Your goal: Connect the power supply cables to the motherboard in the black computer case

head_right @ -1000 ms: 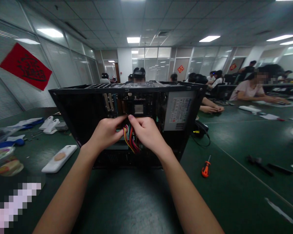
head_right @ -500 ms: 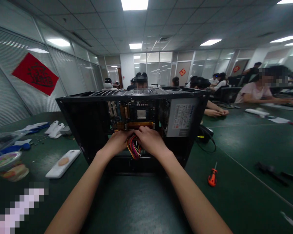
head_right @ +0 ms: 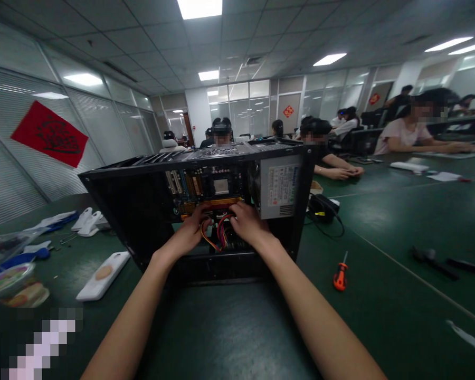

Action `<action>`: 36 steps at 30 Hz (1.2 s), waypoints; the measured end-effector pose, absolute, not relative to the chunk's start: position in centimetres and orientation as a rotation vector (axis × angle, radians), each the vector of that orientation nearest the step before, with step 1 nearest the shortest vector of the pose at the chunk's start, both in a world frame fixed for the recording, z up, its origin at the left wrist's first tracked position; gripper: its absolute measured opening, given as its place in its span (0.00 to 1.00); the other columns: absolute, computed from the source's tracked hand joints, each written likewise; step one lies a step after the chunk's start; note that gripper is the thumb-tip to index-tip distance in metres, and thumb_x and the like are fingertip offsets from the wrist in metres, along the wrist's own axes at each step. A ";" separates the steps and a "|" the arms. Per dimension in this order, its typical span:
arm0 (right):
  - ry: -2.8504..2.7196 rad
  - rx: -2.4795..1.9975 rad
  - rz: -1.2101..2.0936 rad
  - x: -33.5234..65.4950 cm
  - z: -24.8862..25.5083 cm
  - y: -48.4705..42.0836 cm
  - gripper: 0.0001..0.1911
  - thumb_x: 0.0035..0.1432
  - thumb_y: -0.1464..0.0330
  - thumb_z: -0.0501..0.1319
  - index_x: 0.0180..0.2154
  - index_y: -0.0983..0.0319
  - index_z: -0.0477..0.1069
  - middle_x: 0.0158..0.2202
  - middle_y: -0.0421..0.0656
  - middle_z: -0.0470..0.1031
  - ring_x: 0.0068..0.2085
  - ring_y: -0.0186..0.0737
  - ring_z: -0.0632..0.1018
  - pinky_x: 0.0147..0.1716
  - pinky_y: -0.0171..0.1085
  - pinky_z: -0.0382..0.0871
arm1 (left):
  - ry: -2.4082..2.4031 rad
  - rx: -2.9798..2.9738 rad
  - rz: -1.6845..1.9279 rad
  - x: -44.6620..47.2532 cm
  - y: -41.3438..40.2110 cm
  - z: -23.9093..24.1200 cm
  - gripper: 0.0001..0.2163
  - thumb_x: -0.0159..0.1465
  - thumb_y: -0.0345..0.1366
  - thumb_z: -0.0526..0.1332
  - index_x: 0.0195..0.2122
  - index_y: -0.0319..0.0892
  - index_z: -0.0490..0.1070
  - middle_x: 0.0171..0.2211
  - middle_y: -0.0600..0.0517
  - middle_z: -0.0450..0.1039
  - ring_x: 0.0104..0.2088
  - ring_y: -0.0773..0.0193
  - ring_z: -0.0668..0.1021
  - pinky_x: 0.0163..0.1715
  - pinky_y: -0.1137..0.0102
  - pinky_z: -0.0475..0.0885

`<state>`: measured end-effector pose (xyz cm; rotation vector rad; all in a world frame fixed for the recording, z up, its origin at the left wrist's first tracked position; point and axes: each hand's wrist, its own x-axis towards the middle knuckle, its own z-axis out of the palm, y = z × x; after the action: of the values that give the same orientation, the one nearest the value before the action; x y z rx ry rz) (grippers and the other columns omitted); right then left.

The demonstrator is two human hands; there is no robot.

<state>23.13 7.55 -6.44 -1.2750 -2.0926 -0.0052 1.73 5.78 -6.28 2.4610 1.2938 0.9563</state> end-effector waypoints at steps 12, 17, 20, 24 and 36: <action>-2.018 -1.430 0.110 22.7 -6.0 7.5 0.13 0.58 0.76 0.59 0.44 0.64 0.76 0.49 0.48 0.77 0.51 0.40 0.76 0.51 0.34 0.66 | 1.403 2.498 1.417 1.6 6.4 -6.6 0.06 0.63 0.35 0.66 0.40 0.41 0.76 0.40 0.48 0.80 0.42 0.59 0.81 0.45 0.67 0.74; -2.124 -1.510 0.047 22.9 -6.2 7.1 0.12 0.59 0.72 0.59 0.44 0.63 0.76 0.50 0.47 0.76 0.50 0.43 0.76 0.49 0.36 0.66 | 1.246 2.762 1.017 1.7 8.1 -7.2 0.07 0.64 0.32 0.64 0.42 0.42 0.79 0.42 0.48 0.80 0.44 0.59 0.81 0.46 0.68 0.73; -2.137 -1.538 0.031 22.9 -6.1 6.9 0.11 0.60 0.70 0.59 0.43 0.62 0.76 0.48 0.47 0.76 0.49 0.43 0.76 0.45 0.36 0.67 | 1.283 2.884 0.755 2.3 9.6 -6.6 0.09 0.64 0.28 0.62 0.44 0.41 0.78 0.43 0.47 0.80 0.45 0.58 0.80 0.47 0.67 0.73; -2.132 -1.542 0.033 22.7 -5.8 6.9 0.11 0.60 0.71 0.58 0.43 0.64 0.76 0.48 0.47 0.76 0.49 0.42 0.76 0.46 0.34 0.66 | 1.337 2.917 0.592 3.3 10.2 -5.9 0.08 0.65 0.29 0.60 0.43 0.41 0.78 0.42 0.47 0.80 0.44 0.59 0.80 0.46 0.69 0.72; -2.206 -1.523 -0.036 22.7 -6.0 6.9 0.11 0.60 0.68 0.58 0.42 0.63 0.77 0.46 0.48 0.77 0.46 0.45 0.77 0.41 0.37 0.68 | 1.631 2.827 0.549 3.3 8.5 -6.2 0.11 0.67 0.35 0.59 0.49 0.47 0.76 0.49 0.52 0.78 0.49 0.58 0.79 0.46 0.69 0.71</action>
<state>22.69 6.89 -6.00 -1.5225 -2.2065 -0.0362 3.26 8.49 -6.15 2.8271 1.6315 0.5487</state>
